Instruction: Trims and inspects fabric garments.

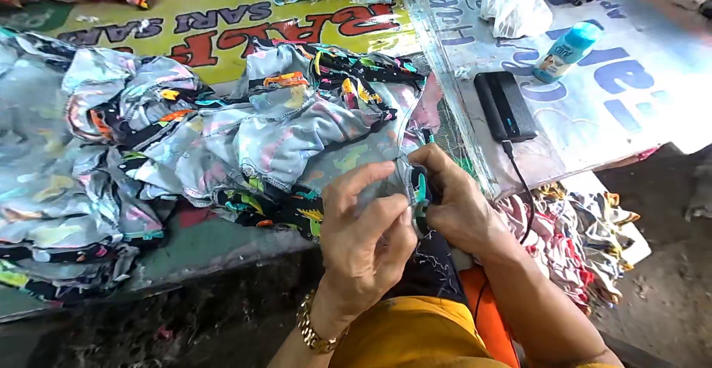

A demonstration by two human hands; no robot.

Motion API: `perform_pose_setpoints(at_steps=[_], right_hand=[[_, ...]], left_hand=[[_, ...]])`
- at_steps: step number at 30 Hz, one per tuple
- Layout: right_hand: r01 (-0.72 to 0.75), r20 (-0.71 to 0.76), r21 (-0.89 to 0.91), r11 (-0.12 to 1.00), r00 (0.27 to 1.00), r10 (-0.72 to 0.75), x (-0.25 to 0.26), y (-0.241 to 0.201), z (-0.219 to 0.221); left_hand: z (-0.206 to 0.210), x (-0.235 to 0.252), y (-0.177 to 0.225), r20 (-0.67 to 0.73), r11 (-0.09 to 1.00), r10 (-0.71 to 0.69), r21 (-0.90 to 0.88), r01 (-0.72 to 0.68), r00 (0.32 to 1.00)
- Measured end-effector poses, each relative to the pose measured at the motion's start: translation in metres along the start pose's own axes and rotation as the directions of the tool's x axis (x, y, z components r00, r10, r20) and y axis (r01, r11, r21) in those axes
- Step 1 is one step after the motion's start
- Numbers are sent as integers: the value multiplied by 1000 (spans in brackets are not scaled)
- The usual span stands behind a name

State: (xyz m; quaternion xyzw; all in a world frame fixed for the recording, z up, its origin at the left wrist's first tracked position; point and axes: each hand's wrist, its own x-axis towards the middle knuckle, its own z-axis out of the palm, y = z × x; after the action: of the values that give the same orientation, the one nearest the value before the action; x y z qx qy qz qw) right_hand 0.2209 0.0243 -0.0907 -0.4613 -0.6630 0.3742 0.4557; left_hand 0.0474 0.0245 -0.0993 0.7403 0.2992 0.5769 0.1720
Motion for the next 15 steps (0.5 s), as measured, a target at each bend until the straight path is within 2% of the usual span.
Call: perform_pose_setpoints(at_steps=[3, 4, 6, 8, 10, 12, 15], right_hand=[[129, -10, -192, 973, 991, -133, -6, 9, -9], [202, -6, -220, 954, 978, -208, -9, 11, -14], [357, 34, -294, 887, 931, -364, -14, 14, -21], [447, 131, -427, 786, 891, -435, -21, 16, -26], [477, 252, -562, 676, 877, -409, -26, 21, -26], [446, 325, -637, 629, 895, -306, -29, 25, -26], [365, 260, -608, 705, 931, -257, -33, 16, -32]], left_hand=[[-25, 6, 1, 35, 986, 37, -165, -30, 999], [-35, 4, 2, 80, 986, 53, -161, -39, 995], [-48, -6, 3, 196, 995, 87, -60, -77, 977], [-54, -21, 2, 318, 978, 104, 137, -154, 942], [-52, -35, -4, 421, 910, 66, 347, -228, 905], [-46, -46, -10, 436, 888, -1, 415, -200, 900], [-38, -50, -8, 333, 914, -84, 401, -60, 939]])
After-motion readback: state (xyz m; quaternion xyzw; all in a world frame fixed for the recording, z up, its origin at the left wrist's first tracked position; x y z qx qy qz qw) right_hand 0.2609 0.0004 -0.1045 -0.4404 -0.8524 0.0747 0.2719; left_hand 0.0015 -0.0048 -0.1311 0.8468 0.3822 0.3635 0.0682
